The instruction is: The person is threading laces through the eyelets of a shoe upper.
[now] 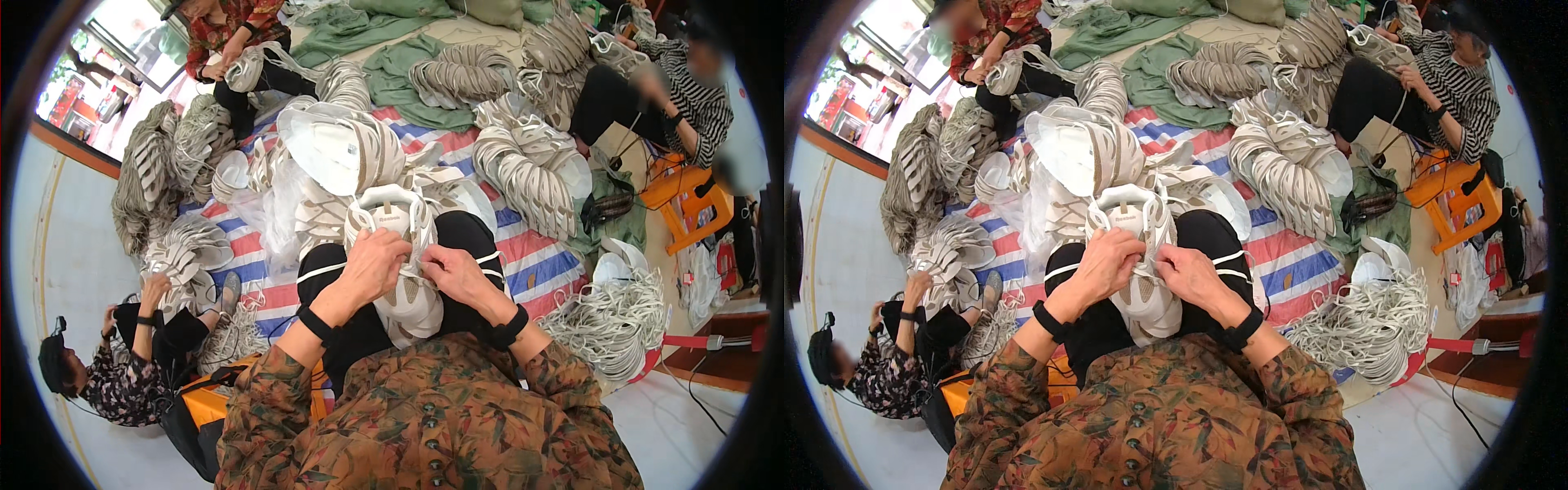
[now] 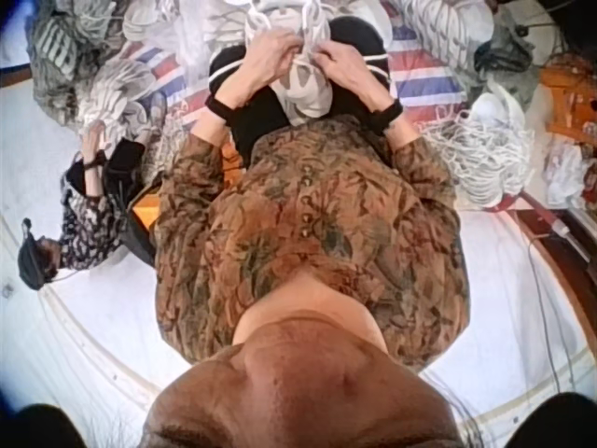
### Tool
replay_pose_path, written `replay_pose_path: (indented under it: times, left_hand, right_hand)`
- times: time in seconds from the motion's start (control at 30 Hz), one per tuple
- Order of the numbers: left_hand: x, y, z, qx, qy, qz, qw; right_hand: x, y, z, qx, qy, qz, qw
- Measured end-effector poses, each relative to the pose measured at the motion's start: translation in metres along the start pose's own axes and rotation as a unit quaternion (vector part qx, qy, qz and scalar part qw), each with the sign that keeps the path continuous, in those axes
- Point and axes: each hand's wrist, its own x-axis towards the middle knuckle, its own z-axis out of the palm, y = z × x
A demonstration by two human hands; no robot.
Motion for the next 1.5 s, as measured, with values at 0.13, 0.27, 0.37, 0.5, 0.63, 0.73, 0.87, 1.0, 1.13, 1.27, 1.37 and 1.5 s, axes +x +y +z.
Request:
replay_pose_path:
  times: [0.13, 0.27, 0.37, 0.5, 0.63, 0.73, 0.87, 1.0, 1.13, 1.27, 1.37, 1.5]
  left_hand:
    - [-0.006, -0.001, 0.006, -0.057, 0.015, -0.025, 0.998]
    - [-0.009, -0.005, 0.009, -0.147, 0.015, -0.040, 0.988]
    - [-0.009, -0.007, 0.008, -0.208, 0.013, -0.023, 0.978]
    - [-0.007, -0.005, 0.005, -0.215, -0.017, -0.032, 0.976]
    - [-0.007, 0.003, 0.000, -0.228, -0.040, -0.033, 0.972]
    - [-0.008, 0.004, 0.001, -0.222, -0.094, -0.089, 0.966]
    - [-0.009, 0.001, 0.009, -0.223, -0.076, -0.072, 0.969]
    - [-0.012, -0.003, 0.020, -0.205, -0.054, -0.042, 0.976]
    - [-0.020, -0.005, 0.031, -0.133, -0.049, -0.038, 0.989]
    - [-0.024, -0.005, 0.032, -0.061, -0.033, -0.028, 0.997]
    - [-0.024, -0.001, 0.023, -0.040, 0.012, -0.001, 0.999]
    - [-0.024, -0.006, -0.011, -0.078, 0.012, 0.005, 0.997]
  right_hand:
    - [0.007, 0.006, -0.002, -0.026, -0.032, 0.009, 0.999]
    - [0.023, 0.013, -0.002, 0.035, -0.084, 0.054, 0.994]
    - [0.029, 0.016, 0.005, -0.024, -0.076, 0.040, 0.996]
    - [0.022, 0.016, 0.007, -0.114, -0.019, -0.035, 0.993]
    - [0.015, 0.004, -0.015, -0.271, -0.025, -0.166, 0.948]
    - [0.017, -0.009, -0.034, -0.297, -0.005, -0.211, 0.931]
    - [0.024, -0.020, -0.054, -0.350, -0.015, -0.270, 0.897]
    - [0.032, -0.017, -0.061, -0.372, -0.102, -0.311, 0.869]
    - [0.035, -0.008, -0.057, -0.306, -0.142, -0.334, 0.880]
    - [0.038, -0.016, -0.045, -0.310, -0.139, -0.283, 0.897]
    - [0.042, -0.031, -0.040, -0.295, -0.164, -0.276, 0.900]
    - [0.042, -0.052, -0.035, -0.310, -0.199, -0.254, 0.895]
